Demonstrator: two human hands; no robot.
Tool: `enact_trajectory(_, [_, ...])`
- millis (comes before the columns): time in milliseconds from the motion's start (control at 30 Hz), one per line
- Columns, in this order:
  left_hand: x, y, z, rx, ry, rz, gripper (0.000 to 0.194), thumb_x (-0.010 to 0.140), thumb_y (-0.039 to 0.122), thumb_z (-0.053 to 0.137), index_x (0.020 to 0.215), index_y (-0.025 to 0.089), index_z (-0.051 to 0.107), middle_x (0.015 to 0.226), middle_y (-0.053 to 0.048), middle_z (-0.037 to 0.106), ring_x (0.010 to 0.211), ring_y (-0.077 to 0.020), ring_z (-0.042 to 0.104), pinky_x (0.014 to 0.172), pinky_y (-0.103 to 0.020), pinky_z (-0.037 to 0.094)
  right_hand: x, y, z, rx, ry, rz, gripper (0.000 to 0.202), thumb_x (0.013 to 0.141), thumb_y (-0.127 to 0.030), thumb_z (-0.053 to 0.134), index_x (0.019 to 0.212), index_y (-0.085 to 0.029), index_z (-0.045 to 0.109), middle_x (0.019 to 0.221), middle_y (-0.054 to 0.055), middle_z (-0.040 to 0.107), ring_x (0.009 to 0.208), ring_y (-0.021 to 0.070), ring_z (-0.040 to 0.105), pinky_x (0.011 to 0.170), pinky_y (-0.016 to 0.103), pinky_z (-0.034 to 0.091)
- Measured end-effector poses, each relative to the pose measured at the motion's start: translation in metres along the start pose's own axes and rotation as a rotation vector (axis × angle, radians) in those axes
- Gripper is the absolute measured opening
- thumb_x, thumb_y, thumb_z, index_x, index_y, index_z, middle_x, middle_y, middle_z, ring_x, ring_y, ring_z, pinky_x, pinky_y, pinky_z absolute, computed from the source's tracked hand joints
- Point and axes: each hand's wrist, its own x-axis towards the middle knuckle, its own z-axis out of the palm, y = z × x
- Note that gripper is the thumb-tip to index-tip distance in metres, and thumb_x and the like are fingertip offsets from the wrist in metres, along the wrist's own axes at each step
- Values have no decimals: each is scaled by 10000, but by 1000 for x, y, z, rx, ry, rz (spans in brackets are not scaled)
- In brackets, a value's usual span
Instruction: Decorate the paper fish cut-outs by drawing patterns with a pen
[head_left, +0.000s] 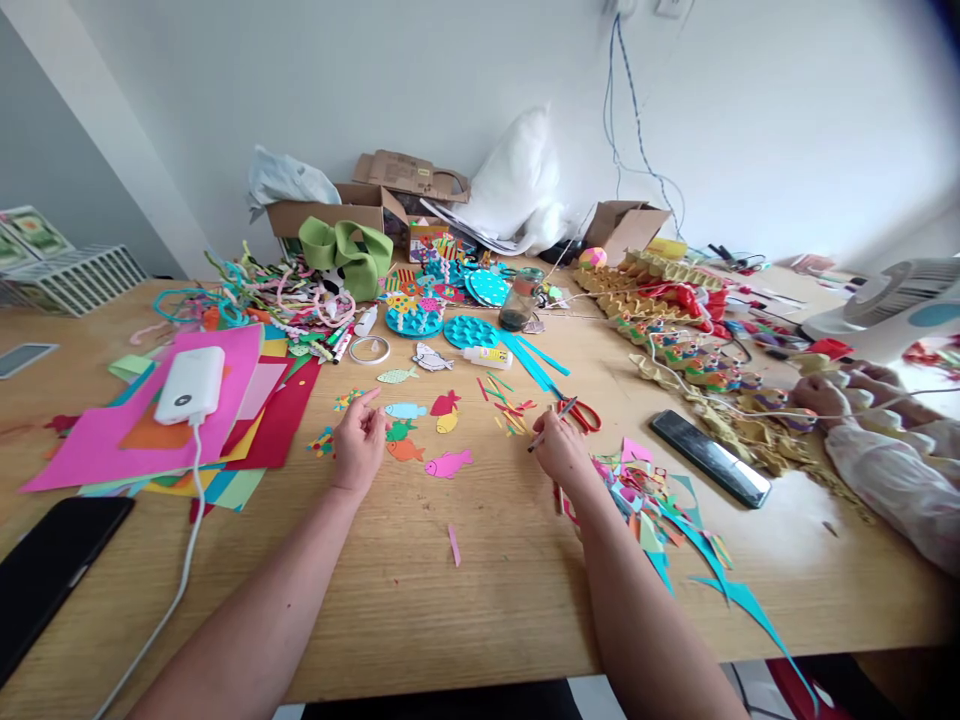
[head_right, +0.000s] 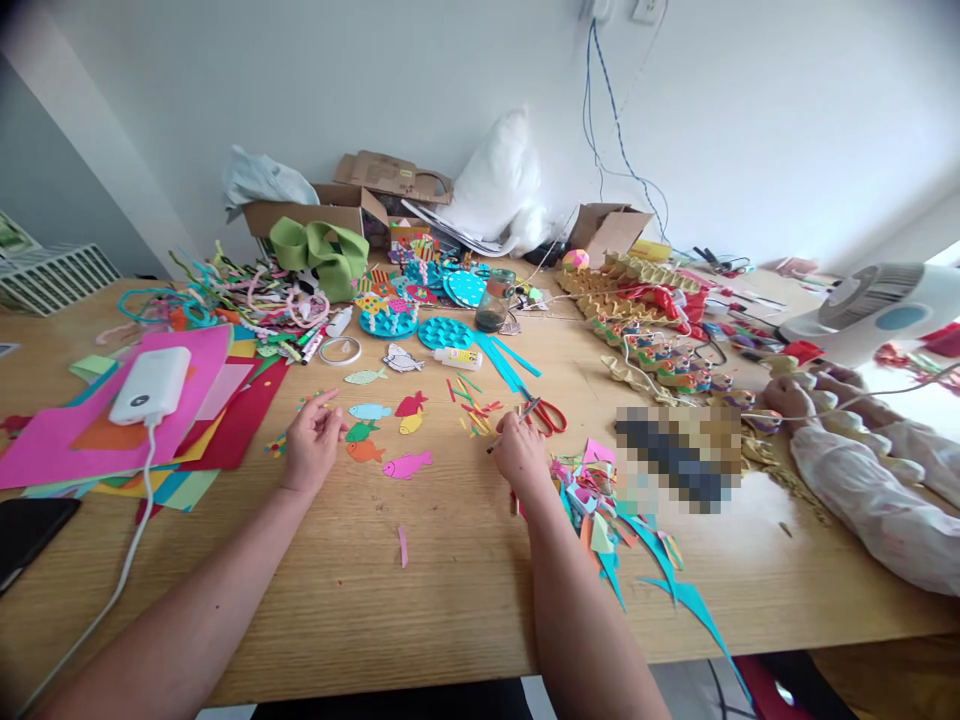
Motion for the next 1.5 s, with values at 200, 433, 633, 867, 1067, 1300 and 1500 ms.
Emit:
enact_trajectory(200, [-2, 2, -1, -8, -16, -13, 375, 857, 326, 529, 1167, 127, 596, 630, 14, 607, 557, -137, 608, 546, -227, 493, -3, -2, 0, 66, 64, -59, 276, 757, -21, 453, 974, -163, 545, 953, 136, 656, 940, 277, 606, 732, 329, 373])
enact_trajectory(433, [-5, 4, 0, -22, -58, -11, 355, 852, 317, 537, 1150, 136, 601, 614, 18, 601, 545, -134, 596, 531, -221, 478, 0, 6, -10, 468, 82, -178, 81, 763, -173, 516, 840, -199, 515, 757, 35, 625, 690, 179, 586, 623, 285, 431])
enact_trajectory(633, [-8, 6, 2, -38, -96, 3, 342, 857, 313, 537, 1139, 131, 605, 645, 6, 616, 550, -125, 592, 538, -216, 473, 0, 10, -27, 1068, 35, -60, 294, 632, -374, 710, 779, -197, 526, 659, -26, 549, 585, 127, 505, 573, 265, 410])
enact_trajectory(867, [-12, 12, 7, -55, -156, 34, 279, 851, 283, 541, 1077, 147, 632, 641, 1, 623, 584, -135, 621, 536, -210, 476, -6, 1, -49, 1379, 12, -49, 411, 576, -423, 782, 794, -222, 499, 672, -38, 512, 574, 118, 489, 579, 278, 430])
enact_trajectory(1067, [-13, 11, 8, -34, -199, 37, 253, 837, 255, 542, 1042, 151, 647, 661, -12, 646, 613, -143, 640, 547, -210, 483, -30, -27, -63, 1353, 90, -168, 331, 662, -401, 732, 807, -224, 494, 736, -18, 524, 660, 133, 509, 660, 290, 450])
enact_trajectory(1300, [-8, 0, 7, 35, -222, 35, 237, 823, 185, 549, 1031, 168, 662, 719, -25, 686, 632, -140, 648, 581, -216, 500, -106, -65, -38, 1139, 96, -226, 227, 806, -388, 652, 838, -226, 496, 758, 5, 553, 681, 152, 525, 624, 275, 440])
enact_trajectory(1500, [-9, -2, 9, 98, -299, 93, 233, 796, 129, 587, 1002, 190, 679, 723, -18, 698, 661, -152, 662, 612, -236, 516, -162, -77, 0, 896, 110, -227, 141, 899, -315, 543, 807, -226, 485, 730, 4, 538, 670, 162, 513, 630, 287, 429])
